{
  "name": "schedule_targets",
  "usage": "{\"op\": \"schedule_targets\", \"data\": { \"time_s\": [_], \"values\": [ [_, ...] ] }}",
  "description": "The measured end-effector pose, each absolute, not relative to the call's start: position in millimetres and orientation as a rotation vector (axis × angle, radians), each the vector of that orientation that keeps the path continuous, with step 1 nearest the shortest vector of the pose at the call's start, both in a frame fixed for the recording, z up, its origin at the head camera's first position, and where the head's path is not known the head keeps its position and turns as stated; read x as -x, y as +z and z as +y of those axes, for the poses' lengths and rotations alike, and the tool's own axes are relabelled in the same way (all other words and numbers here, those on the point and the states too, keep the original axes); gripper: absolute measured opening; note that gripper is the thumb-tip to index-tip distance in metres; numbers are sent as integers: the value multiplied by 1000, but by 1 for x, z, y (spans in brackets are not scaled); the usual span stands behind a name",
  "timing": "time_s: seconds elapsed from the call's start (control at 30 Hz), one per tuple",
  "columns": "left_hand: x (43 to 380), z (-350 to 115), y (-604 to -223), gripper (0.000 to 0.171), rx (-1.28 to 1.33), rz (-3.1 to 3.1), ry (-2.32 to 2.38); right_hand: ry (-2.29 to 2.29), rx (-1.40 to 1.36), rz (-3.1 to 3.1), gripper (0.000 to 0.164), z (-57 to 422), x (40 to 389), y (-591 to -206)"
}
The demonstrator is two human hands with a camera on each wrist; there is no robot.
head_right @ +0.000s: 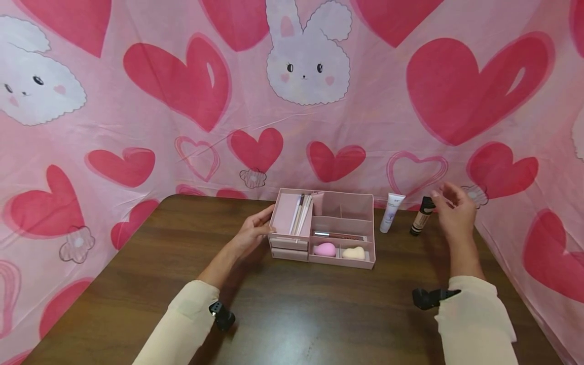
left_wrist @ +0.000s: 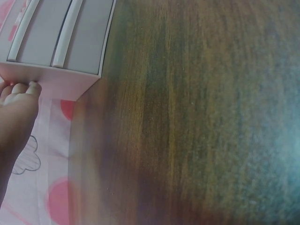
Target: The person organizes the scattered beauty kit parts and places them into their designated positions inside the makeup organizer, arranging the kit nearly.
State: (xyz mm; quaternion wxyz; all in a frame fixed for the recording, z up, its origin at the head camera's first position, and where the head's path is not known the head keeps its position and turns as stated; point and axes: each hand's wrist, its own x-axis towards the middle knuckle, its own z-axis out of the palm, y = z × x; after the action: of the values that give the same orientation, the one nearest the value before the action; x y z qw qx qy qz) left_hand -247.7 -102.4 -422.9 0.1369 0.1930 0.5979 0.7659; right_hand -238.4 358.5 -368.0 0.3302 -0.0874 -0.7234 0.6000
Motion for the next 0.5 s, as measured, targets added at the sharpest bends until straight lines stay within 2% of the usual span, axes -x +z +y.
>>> {"op": "schedule_targets", "data": {
  "time_s": [0.3, 0.5],
  "values": [
    [247, -101, -422, 79, -543, 1725, 2215, 1826, 250, -1893, 25, 379, 242, -381],
    [247, -102, -423, 78, -544, 1729, 2220, 2005, 63, -1788, 36, 379, 245, -387]
  ]
}}
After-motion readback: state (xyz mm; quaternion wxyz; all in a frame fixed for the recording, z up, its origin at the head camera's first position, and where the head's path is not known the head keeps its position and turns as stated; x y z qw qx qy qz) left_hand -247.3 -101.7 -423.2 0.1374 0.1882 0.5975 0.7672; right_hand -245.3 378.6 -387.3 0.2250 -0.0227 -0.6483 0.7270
